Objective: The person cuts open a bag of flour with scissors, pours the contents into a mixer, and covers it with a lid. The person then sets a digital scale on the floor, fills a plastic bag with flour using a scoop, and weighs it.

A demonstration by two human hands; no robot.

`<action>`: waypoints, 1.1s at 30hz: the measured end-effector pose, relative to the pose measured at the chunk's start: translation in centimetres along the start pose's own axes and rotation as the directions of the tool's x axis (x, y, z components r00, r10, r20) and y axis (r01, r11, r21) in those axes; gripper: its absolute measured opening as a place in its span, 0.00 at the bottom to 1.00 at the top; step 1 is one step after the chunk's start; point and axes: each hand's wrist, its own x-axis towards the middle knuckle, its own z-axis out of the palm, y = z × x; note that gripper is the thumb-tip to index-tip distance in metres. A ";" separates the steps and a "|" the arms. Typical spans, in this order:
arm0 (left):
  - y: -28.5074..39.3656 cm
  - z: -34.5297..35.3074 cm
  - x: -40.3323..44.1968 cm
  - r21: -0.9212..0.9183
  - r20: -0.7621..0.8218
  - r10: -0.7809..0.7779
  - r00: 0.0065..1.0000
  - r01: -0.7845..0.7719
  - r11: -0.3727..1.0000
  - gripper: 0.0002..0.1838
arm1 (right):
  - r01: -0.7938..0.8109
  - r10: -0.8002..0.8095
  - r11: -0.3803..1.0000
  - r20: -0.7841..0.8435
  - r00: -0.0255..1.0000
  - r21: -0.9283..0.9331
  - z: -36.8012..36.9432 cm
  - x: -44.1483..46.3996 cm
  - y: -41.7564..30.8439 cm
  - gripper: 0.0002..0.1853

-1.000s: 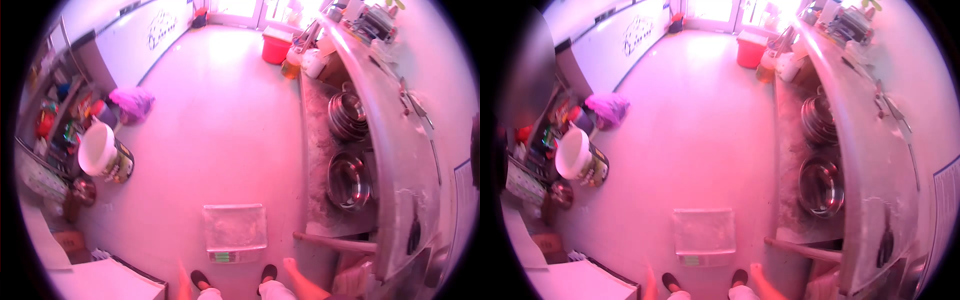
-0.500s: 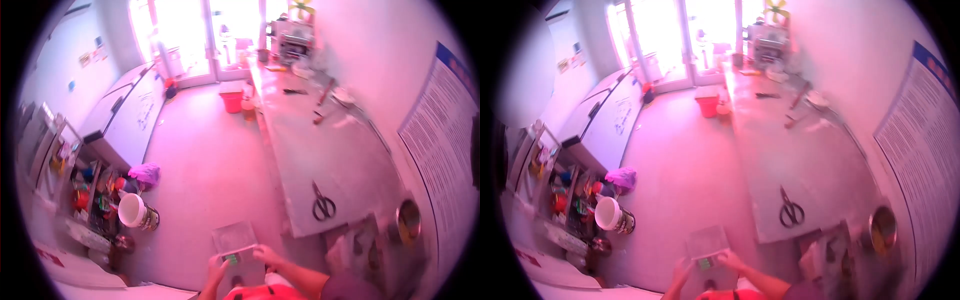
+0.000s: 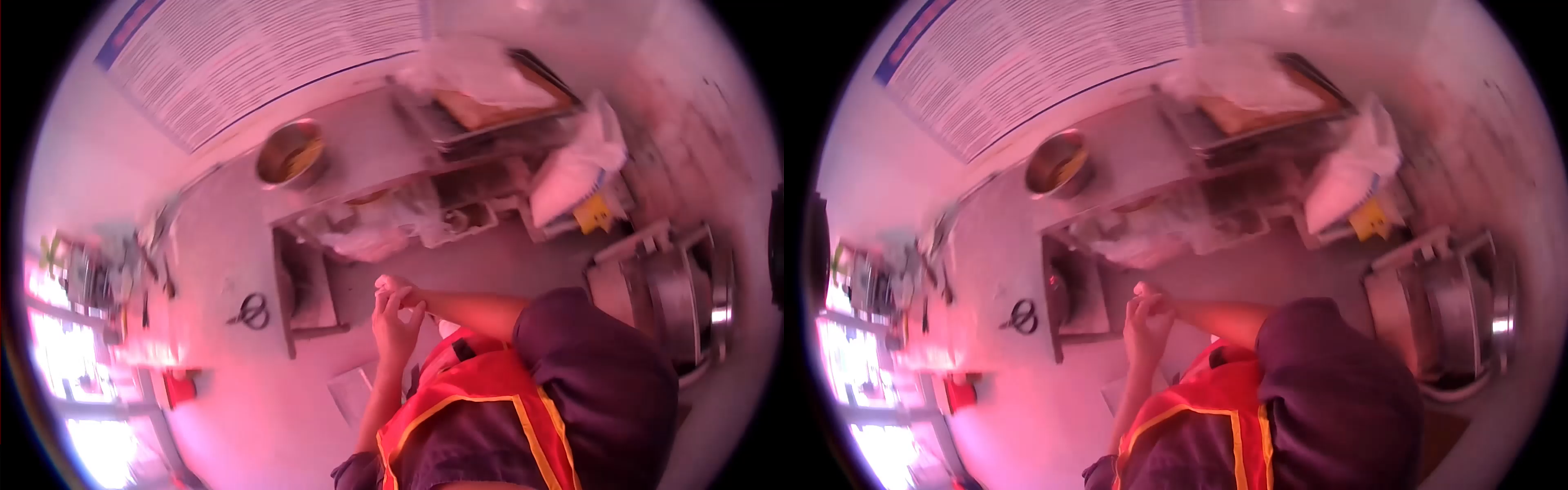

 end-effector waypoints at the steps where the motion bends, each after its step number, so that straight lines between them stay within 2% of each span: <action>1: 1.1 1.7 1.1 -0.048 0.059 0.024 0.998 -0.021 0.999 0.17 | 0.029 -0.028 1.000 -0.068 0.997 0.002 -2.0 -1.4 -0.6 0.18; 4: 4.1 6.2 3.9 -0.126 0.174 0.176 0.969 -0.156 0.980 0.15 | 0.103 -0.114 0.993 -0.261 0.959 -0.055 -7.2 -4.9 -2.3 0.18; 7: 7.0 11.2 5.8 -0.124 0.280 0.180 0.943 -0.151 0.981 0.14 | 0.109 -0.183 0.976 -0.445 0.877 -0.187 -13.1 -8.5 -3.2 0.18; 9: 7.7 14.9 7.1 -0.163 0.297 0.143 0.944 -0.097 0.982 0.13 | 0.067 -0.221 0.959 -0.575 0.788 -0.277 -18.6 -11.3 -3.7 0.18; 11: 8.6 19.6 9.3 -0.195 0.310 0.115 0.944 -0.056 0.979 0.13 | 0.047 -0.256 0.951 -0.697 0.669 -0.305 -25.5 -14.7 -4.6 0.17; 16: 10.6 30.7 14.7 -0.212 0.382 0.094 0.919 -0.011 0.977 0.13 | -0.020 -0.285 0.953 -0.914 0.290 -0.303 -45.8 -28.0 -5.5 0.12; 20: 15.8 37.1 16.4 -0.167 0.561 0.048 0.826 0.056 0.984 0.13 | -0.248 -0.237 0.939 -0.971 0.031 -0.237 -56.3 -38.3 -4.0 0.08; 22: 17.2 39.3 17.1 -0.167 0.594 0.040 0.804 0.075 0.983 0.13 | -0.382 -0.244 0.902 -0.968 -0.065 -0.202 -59.3 -42.1 -2.1 0.07; 24: 17.8 40.5 17.6 -0.145 0.630 0.012 0.777 0.103 0.984 0.13 | -0.559 -0.276 0.805 -0.960 -0.053 -0.201 -60.8 -44.9 0.1 0.07; 25: 17.9 41.0 18.0 -0.125 0.652 -0.009 0.758 0.119 0.985 0.13 | -0.675 -0.278 0.709 -0.961 -0.004 -0.202 -61.1 -45.9 1.5 0.08; 27: 17.8 41.8 18.6 -0.098 0.700 -0.025 0.714 0.131 0.986 0.13 | -0.876 -0.202 0.428 -0.968 0.148 -0.223 -60.5 -47.5 4.1 0.07; 28: 17.7 42.4 19.1 -0.094 0.721 -0.021 0.692 0.128 0.987 0.14 | -0.805 -0.003 0.569 -0.979 0.205 -0.170 -62.0 -48.5 8.2 0.07; 29: 17.6 43.2 19.5 -0.091 0.741 -0.016 0.671 0.124 0.988 0.14 | -0.636 0.103 0.771 -0.977 0.185 -0.039 -61.4 -48.9 8.9 0.08; 30: 17.4 44.1 19.7 -0.131 0.730 0.030 0.683 0.096 0.987 0.14 | -0.424 0.207 0.897 -0.965 0.162 0.121 -60.1 -49.1 8.0 0.09; 31: 17.0 45.3 19.8 -0.172 0.723 0.080 0.687 0.066 0.983 0.14 | -0.034 0.277 0.961 -0.960 0.048 0.276 -58.2 -49.0 7.4 0.11; 32: 17.0 46.1 19.9 -0.214 0.720 0.133 0.681 0.036 0.976 0.14 | 0.103 0.228 0.968 -0.974 0.009 0.228 -56.9 -49.3 8.2 0.13; 33: 17.7 46.7 20.1 -0.203 0.746 0.117 0.655 0.056 0.977 0.14 | 0.234 0.177 0.958 -0.984 -0.030 0.165 -55.8 -49.7 9.4 0.15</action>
